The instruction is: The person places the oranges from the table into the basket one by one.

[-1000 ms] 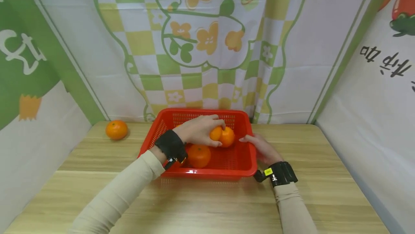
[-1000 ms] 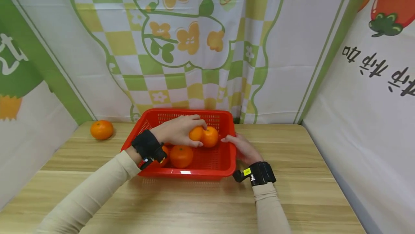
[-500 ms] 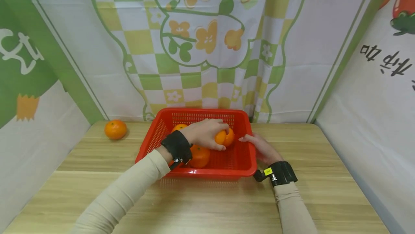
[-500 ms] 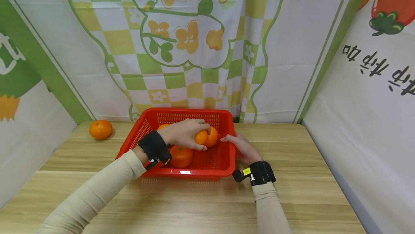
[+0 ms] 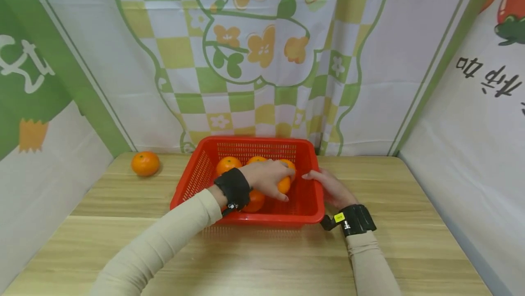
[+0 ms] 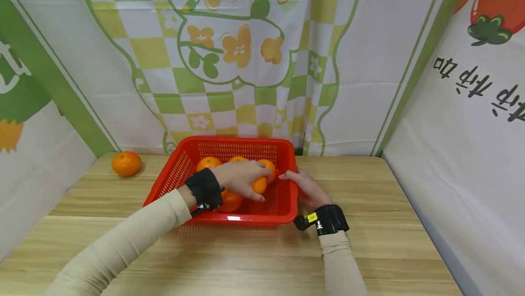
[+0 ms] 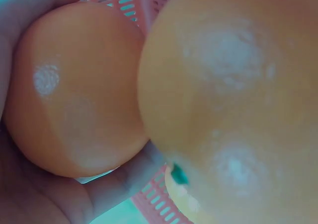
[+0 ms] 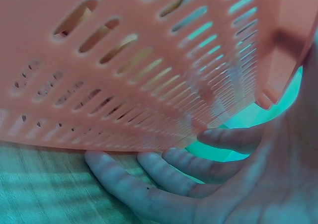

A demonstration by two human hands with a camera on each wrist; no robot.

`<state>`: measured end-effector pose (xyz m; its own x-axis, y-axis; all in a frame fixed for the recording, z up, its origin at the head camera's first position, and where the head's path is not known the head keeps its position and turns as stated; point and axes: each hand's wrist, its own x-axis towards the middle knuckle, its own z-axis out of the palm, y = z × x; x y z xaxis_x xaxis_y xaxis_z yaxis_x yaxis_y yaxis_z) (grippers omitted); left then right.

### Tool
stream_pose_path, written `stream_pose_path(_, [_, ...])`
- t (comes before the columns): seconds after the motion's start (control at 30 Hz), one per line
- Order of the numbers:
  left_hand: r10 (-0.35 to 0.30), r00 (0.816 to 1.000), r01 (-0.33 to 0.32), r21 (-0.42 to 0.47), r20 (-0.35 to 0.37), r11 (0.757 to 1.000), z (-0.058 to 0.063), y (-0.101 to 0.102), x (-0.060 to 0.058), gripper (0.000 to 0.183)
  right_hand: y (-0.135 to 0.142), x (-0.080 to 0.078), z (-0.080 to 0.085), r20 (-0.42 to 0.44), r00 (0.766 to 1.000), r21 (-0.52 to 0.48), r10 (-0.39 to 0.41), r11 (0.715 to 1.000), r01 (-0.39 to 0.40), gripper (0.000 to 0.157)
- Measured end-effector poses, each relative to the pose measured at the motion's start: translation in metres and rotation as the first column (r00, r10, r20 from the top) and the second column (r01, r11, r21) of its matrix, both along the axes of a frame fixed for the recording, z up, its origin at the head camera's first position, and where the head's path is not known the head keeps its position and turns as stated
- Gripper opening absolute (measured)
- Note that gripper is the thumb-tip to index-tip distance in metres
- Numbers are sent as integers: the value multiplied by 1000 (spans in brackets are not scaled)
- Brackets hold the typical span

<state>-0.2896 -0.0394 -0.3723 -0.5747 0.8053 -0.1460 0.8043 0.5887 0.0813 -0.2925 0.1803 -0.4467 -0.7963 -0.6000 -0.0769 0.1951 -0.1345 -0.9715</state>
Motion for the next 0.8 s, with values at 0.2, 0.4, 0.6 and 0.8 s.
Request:
stream_pose_path(0.2, [-38, 999, 38, -7, -4, 999, -6, 5, 1, 53, -1, 0, -1, 8, 1000, -19, -11, 1000, 12, 41])
stream_pose_path(0.4, [-73, 997, 73, 2, -6, 997, -8, 12, 3, 55, -1, 1, 0, 6, 1000, 3, -24, 1000, 24, 43])
stream_pose_path(0.6, [-70, 998, 70, -34, 1, 997, -9, 17, 6, 53, -1, 3, 1, 9, 1000, 15, -28, 999, 28, 50])
stream_pose_path(0.8, [-42, 998, 45, -84, 37, 995, -13, 22, 8, 52, -1, 2, 0, 18, 999, 6, -33, 999, 33, 51])
